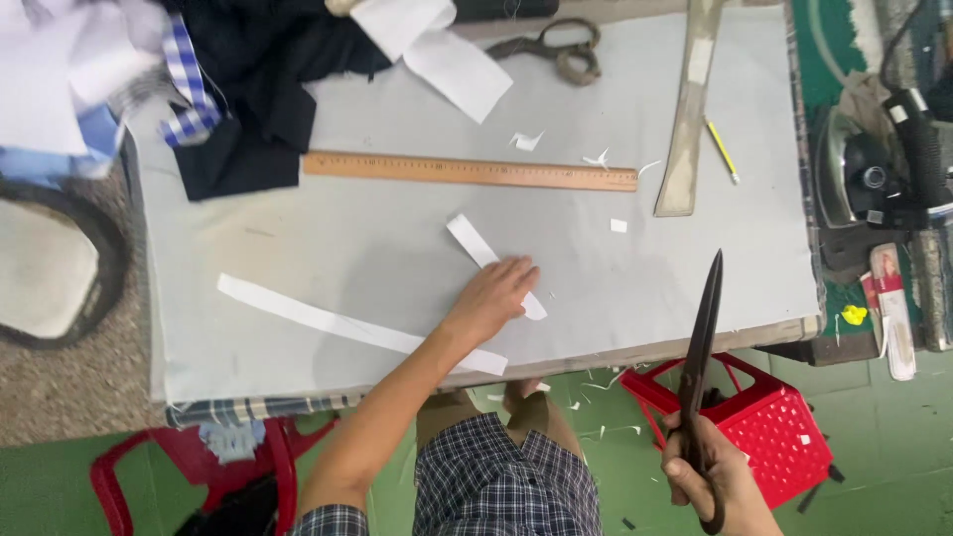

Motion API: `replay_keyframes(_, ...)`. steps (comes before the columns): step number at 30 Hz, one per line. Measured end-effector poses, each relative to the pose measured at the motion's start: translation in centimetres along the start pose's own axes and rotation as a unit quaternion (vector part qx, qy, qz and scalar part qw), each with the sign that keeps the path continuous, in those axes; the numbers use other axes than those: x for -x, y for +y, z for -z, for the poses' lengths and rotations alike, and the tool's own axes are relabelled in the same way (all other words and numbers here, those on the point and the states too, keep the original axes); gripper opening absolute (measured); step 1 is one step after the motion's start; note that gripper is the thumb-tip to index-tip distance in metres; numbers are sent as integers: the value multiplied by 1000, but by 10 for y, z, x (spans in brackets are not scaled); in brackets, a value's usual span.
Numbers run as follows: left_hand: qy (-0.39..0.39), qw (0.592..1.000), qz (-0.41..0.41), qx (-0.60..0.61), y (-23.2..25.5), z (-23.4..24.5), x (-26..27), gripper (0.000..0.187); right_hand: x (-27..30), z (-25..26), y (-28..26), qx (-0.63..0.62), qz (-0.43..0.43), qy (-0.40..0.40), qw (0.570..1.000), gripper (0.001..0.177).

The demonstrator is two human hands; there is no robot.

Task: The person uses shears to cut a long white strip of fabric into smaller pieces on a work table. They repeatedly trim the edges and cut the strip into segments, placing the cut pieces on the table.

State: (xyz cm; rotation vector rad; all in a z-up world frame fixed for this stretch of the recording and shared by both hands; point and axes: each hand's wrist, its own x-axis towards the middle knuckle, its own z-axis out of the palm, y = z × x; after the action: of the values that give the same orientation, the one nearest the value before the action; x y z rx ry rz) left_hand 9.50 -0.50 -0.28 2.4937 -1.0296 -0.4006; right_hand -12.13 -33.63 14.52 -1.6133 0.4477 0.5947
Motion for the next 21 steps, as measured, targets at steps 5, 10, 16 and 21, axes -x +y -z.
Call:
replay_keyframes(5,-38,991,-29,-123,-21,-14,-34,50,-18,-40,-20,-4,147,24,989,46)
replay_keyframes(10,-73,990,-29,-116,-26,-2,-29,32,-45,-55,-33,-5,190,76,979,41)
replay_keyframes(16,393,913,-106,32,52,114,-3,17,-82,-36,-78,-17,132,130,983,42)
replay_keyframes(21,541,788,-197,-220,127,206,10,11,-98,-54,-129,-140,309,-3,941,60)
